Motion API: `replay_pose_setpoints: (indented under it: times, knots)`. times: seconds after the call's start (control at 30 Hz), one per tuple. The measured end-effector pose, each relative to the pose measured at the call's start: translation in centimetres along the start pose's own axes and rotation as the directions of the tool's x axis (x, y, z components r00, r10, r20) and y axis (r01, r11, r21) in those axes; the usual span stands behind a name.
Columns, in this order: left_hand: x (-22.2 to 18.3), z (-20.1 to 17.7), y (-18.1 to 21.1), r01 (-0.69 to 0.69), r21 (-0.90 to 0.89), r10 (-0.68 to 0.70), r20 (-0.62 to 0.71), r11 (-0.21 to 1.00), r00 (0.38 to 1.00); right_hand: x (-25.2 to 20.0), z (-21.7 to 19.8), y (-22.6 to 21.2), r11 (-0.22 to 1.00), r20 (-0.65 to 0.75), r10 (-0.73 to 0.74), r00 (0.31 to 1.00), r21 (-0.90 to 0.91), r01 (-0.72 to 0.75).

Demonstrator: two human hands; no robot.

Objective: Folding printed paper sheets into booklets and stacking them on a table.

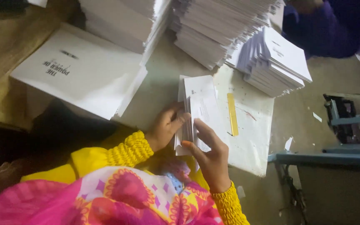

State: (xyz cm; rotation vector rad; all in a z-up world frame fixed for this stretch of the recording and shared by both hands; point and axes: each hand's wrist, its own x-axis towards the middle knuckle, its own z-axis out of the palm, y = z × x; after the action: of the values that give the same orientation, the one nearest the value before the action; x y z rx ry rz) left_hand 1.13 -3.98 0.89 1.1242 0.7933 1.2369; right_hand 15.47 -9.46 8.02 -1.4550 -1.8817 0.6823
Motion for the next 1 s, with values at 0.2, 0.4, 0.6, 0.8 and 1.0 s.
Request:
replay_pose_setpoints:
  times: [0.2, 0.4, 0.6, 0.8, 1.0]
  knots:
    - [-0.4, 0.0, 0.6, 0.105, 0.067, -0.106, 0.013, 0.992, 0.994, -0.4, 0.0, 0.5, 0.973, 0.022, 0.079, 0.997, 0.215, -0.081]
    - [-0.5, -0.2, 0.3, 0.161, 0.120, -0.164, 0.021, 0.980, 0.986, -1.0, 0.0, 1.4, 0.963, -0.008, 0.142, 0.990, 0.234, -0.136]
    - [-0.3, -0.2, -1.4, 0.047, 0.093, -0.047, 0.004, 0.995, 0.999, -2.3, -1.5, 4.1, 0.987, -0.276, -0.154, 0.949, -0.001, 0.160]
    - [-0.4, -0.3, 0.3, 0.255, 0.079, -0.258, 0.039, 0.964, 0.965, -1.4, -6.5, 1.2, 0.905, -0.510, -0.353, 0.785, -0.398, 0.148]
    - [-1.2, 0.1, -0.8, 0.043, 0.095, -0.049, 0.057, 0.995, 0.997, 0.4, -2.9, 1.0, 0.935, -0.463, -0.329, 0.823, -0.280, 0.217]
